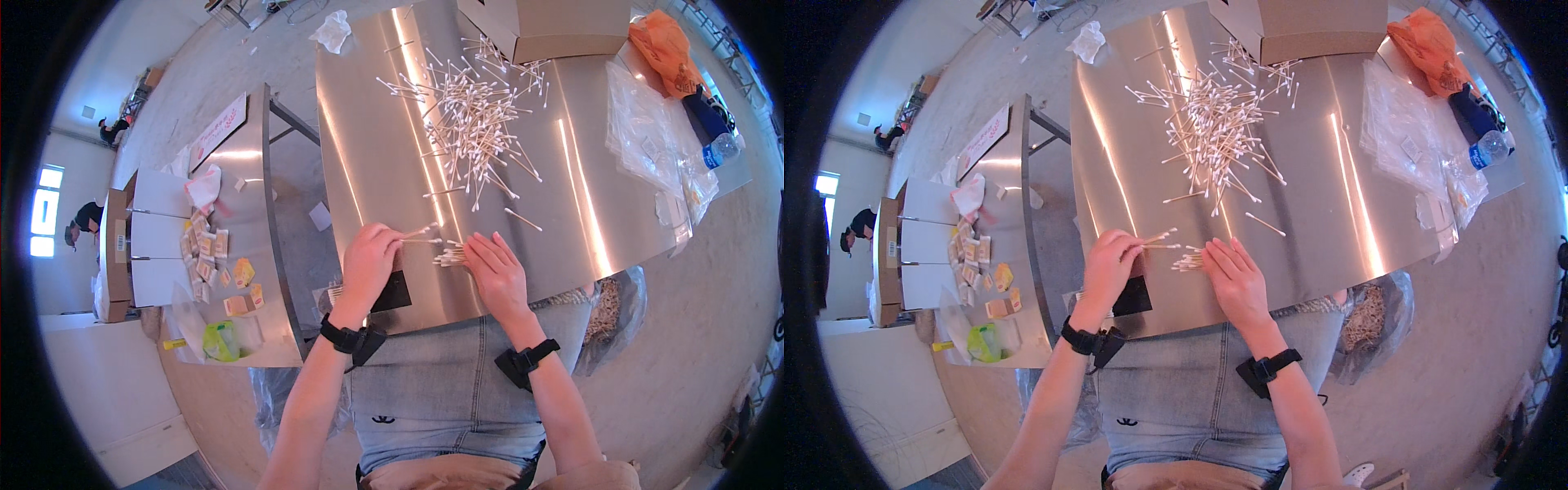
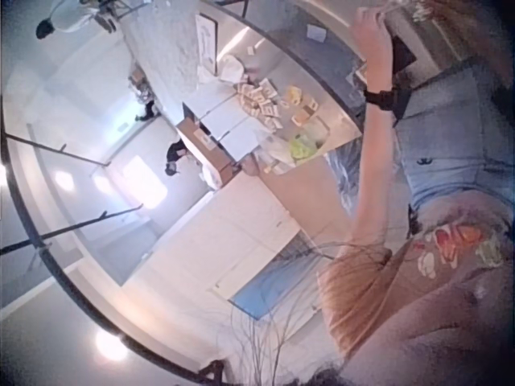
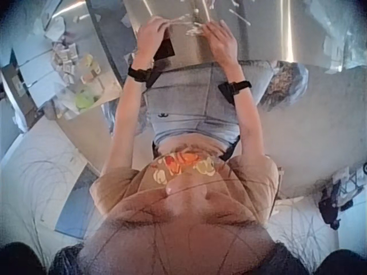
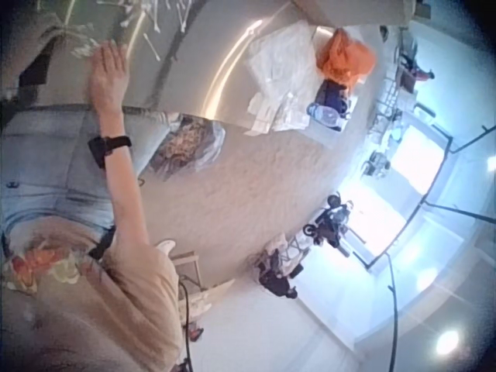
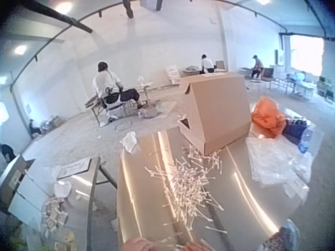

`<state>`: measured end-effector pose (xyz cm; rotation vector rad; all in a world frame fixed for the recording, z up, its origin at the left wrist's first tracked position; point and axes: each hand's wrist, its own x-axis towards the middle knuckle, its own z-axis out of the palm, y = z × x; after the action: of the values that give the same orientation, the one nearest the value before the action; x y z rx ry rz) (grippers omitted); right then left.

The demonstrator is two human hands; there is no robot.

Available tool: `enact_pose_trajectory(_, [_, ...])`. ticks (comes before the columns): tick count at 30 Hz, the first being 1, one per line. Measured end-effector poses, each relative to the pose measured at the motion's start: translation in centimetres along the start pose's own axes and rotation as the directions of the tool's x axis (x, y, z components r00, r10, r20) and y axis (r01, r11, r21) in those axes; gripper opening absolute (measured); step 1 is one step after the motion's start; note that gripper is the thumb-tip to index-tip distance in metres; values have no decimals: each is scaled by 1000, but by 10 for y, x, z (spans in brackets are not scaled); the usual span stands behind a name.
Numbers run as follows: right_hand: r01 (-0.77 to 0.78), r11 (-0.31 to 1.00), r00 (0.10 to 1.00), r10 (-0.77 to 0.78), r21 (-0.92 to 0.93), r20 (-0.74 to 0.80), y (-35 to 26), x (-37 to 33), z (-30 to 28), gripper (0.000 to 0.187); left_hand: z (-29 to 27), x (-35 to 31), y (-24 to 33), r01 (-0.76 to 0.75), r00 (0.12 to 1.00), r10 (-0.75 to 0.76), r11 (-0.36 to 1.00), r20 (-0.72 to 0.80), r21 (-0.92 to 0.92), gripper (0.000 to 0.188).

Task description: Sorting cotton swabs and placing them into a small package.

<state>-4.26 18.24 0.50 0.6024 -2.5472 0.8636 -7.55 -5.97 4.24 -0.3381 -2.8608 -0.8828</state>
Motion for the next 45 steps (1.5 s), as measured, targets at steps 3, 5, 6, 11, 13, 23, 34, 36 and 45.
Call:
enact_pose_trajectory(3, [32,999,999,-33,32,22,2,-1,1,27,0,7,0,86,996,-86,996,25,-15,9])
enact_pose_trajectory(5, [77,996,995,-79,37,53,4,-1,0,28,4,15,9,105,993,-102,993,57,-53,11])
enact_pose_trajectory(6, [75,997,995,-77,30,58,2,0,-2,29,10,18,20,54,995,-47,996,92,-75,10])
enact_pose_trajectory(11, [-19,998,1000,20,56,-17,-3,4,-10,35,26,21,45,14,971,13,994,237,-110,11])
enact_pose_trajectory(13, [-264,945,944,295,194,-151,4,0,-10,37,19,18,55,51,972,-21,991,232,-124,12])
enact_pose_trajectory(23, [-393,840,850,487,373,-200,6,-3,-4,32,75,-36,94,-66,982,20,969,188,240,92])
enact_pose_trajectory(34, [-404,833,844,499,378,-198,8,-4,-3,28,88,4,79,-69,989,23,948,148,312,101])
enact_pose_trajectory(36, [-395,839,849,489,375,-200,8,-3,-4,27,86,-17,86,-47,988,-4,945,156,323,102])
enact_pose_trajectory(45, [-390,859,858,470,333,-208,7,1,-6,24,80,-47,93,-38,972,-31,958,232,285,103])
